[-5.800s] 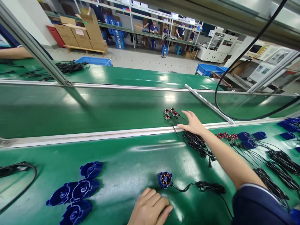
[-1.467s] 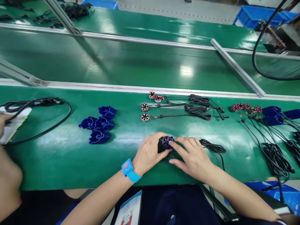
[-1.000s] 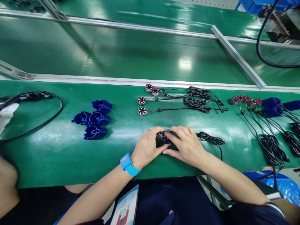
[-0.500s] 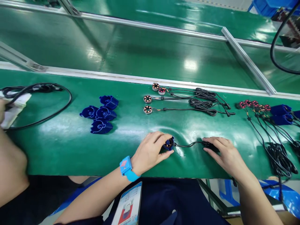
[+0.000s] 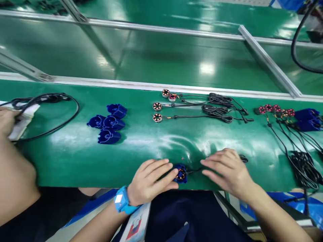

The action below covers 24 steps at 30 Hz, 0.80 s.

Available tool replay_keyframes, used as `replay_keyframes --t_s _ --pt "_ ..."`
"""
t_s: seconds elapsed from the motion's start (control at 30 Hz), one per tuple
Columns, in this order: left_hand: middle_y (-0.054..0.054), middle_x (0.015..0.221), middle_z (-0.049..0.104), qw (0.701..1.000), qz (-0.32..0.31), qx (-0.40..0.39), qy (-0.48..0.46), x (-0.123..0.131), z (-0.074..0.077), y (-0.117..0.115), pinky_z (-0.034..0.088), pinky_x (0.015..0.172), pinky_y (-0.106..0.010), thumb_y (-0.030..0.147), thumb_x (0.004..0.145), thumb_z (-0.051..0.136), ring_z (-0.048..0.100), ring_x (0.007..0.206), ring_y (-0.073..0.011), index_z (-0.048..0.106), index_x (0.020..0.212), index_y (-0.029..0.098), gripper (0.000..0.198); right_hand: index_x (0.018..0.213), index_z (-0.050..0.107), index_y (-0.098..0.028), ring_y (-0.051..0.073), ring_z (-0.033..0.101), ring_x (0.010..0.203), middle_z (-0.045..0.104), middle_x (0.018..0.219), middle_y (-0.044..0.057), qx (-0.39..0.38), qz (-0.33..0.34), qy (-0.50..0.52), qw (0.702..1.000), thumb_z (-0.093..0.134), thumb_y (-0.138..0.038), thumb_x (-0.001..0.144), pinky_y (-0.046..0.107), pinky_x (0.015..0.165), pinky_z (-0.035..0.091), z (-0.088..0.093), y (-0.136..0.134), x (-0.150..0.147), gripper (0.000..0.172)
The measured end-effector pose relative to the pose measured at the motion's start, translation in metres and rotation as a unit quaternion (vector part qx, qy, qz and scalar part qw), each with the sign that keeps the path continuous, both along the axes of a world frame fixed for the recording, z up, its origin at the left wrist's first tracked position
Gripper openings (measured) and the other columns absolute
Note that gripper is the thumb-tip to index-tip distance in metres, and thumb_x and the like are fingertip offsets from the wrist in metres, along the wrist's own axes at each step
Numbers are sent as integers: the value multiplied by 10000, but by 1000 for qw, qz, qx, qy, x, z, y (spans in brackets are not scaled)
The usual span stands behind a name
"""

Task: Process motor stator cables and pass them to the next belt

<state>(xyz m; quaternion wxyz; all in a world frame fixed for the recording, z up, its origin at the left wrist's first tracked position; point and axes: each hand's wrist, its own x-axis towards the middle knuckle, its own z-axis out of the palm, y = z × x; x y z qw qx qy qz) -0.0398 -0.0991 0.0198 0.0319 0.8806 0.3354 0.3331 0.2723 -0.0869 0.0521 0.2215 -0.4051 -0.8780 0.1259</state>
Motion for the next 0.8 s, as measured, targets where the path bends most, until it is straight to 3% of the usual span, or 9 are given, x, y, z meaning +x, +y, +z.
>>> replay_keyframes --t_s 0.13,0.3,0.53,0.63,0.73,0.8 --pt "-14 1068 735 998 -52 5 28 21 -8 -6 512 869 -287 337 933 702 681 1029 -172 668 1175 210 275 1182 656 -223 185 637 981 724 1038 30 -37 17 25 999 678 -297 943 393 918 429 -15 -17 -33 251" --pt "-16 1116 727 995 -85 26 46 24 -12 -4 536 849 -271 273 909 729 677 1045 -169 634 1244 208 354 1117 679 -212 158 636 913 729 956 20 -100 27 40 994 585 -303 1002 387 935 412 -30 -15 -39 174" --pt "-18 1076 740 995 -89 11 32 32 -5 -5 488 879 -317 139 963 617 680 1030 -187 685 1118 149 170 998 702 -193 147 601 831 677 748 -4 -20 63 -24 998 518 -286 1031 364 941 382 -26 -9 -48 209" --pt "-3 1079 741 995 -96 27 26 34 -2 -2 473 883 -334 129 966 610 679 1028 -193 687 1114 164 171 1015 709 -209 139 618 854 705 791 -10 -26 64 -23 997 533 -358 1026 348 944 387 -22 -6 -45 231" --pt "8 1090 739 995 -90 46 21 37 -1 -1 461 884 -337 133 953 635 673 1033 -197 687 1133 176 192 1068 713 -234 145 657 912 751 944 3 -23 -8 7 1000 550 -419 1010 340 929 427 -15 17 -11 253" --pt "5 1095 738 995 -89 52 11 37 -1 -1 456 893 -336 147 956 637 665 1046 -199 684 1138 179 190 1034 728 -243 176 668 936 753 988 29 21 -137 1 990 542 -365 1009 352 899 460 -12 44 34 224"
